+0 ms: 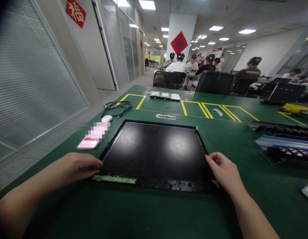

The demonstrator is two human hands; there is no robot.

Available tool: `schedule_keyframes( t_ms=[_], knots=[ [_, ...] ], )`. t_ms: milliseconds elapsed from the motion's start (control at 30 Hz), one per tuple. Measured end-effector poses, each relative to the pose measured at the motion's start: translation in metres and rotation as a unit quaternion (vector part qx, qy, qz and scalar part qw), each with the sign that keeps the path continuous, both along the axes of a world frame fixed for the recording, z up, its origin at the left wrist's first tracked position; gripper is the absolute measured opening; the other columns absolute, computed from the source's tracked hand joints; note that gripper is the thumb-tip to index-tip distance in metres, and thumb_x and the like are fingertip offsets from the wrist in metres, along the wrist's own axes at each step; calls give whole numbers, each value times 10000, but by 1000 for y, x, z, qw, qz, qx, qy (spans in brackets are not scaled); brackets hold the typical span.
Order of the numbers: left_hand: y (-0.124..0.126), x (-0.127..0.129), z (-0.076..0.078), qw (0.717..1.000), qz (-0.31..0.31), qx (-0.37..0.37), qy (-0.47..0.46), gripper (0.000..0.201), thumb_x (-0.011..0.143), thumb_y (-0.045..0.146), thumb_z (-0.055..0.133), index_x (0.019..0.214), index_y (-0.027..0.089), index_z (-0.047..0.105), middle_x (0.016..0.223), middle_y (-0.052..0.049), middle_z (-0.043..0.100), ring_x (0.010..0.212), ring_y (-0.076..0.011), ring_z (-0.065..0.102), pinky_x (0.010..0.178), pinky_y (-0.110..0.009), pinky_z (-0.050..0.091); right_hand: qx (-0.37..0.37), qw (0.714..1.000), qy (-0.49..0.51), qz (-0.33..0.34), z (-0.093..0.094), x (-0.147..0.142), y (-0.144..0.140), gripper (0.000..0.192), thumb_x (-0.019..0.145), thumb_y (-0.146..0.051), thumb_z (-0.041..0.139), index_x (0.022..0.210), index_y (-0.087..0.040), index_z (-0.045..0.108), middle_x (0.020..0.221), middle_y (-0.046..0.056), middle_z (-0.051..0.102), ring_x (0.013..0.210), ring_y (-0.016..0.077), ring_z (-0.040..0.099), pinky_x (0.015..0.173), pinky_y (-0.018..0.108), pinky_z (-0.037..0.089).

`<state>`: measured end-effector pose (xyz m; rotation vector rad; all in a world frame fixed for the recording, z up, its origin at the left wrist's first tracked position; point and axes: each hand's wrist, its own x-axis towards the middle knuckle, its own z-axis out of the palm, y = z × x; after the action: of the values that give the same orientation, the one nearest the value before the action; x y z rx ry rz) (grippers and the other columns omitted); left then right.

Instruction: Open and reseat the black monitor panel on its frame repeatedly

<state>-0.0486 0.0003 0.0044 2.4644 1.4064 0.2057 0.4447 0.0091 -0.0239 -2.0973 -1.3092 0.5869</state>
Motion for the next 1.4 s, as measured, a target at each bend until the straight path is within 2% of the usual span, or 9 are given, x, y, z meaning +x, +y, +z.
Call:
schedule_keyframes(
  t_ms=[100,333,467,600,867,1000,1133,1267,1400],
  knots=[
    [0,0,1,999,-20,-26,19,237,882,297,561,964,240,776,944,-49,804,833,-225,748,748,-319,555,-5,1000,-4,-5,3,-2,-1,427,695,-639,604,809,-230,647,694,49,703,648,240,633,592,349,449],
    [-1,1,4,999,-10,-28,27,242,881,282,548,967,234,769,959,-54,795,849,-234,738,759,-335,548,15,1000,-4,5,2,-3,-2,388,706,-610,627,782,-231,654,657,41,696,620,233,625,573,339,434],
    [0,3,5,1000,7,-21,15,245,882,350,574,1002,259,766,991,-48,789,882,-243,732,792,-341,554,7,1000,-22,-1,4,-3,-1,400,692,-625,626,765,-233,658,676,49,709,629,240,633,592,350,446],
    [3,6,1,999,46,21,-13,303,894,419,563,1076,268,753,1155,-70,738,1006,-273,700,898,-375,544,15,1000,-25,2,5,-3,0,389,690,-619,620,751,-237,657,667,46,709,609,236,629,585,352,449],
    [4,18,-17,991,126,24,24,473,894,307,445,1267,109,659,1419,-208,528,1209,-353,604,1021,-492,490,3,1000,-21,4,4,-3,-1,416,686,-634,608,782,-233,655,718,68,724,662,260,654,589,357,451],
    [4,19,-20,989,142,28,16,529,913,364,431,1308,73,627,1449,-234,501,1250,-370,578,1056,-511,461,5,1000,-15,-1,3,-3,-1,417,678,-635,603,786,-235,654,727,71,730,680,267,660,599,361,458],
    [5,13,-16,992,125,7,4,536,890,478,505,1254,131,687,1440,-196,550,1263,-375,572,1068,-515,449,13,1000,-18,2,3,-3,-1,401,679,-626,602,764,-237,652,700,62,722,646,254,647,596,361,457],
    [6,5,-13,992,123,-21,-5,593,793,589,645,1244,208,703,1496,-149,536,1293,-389,548,1058,-531,454,16,1000,-23,8,1,-1,-1,403,695,-626,605,781,-236,658,718,63,723,653,252,648,598,358,457],
    [6,3,-12,991,128,-42,7,637,784,598,659,1268,184,690,1522,-168,504,1289,-388,551,1039,-520,473,-2,1000,-27,5,-2,0,-1,427,710,-646,586,817,-238,657,716,59,713,625,241,633,586,357,455]
  ],
)
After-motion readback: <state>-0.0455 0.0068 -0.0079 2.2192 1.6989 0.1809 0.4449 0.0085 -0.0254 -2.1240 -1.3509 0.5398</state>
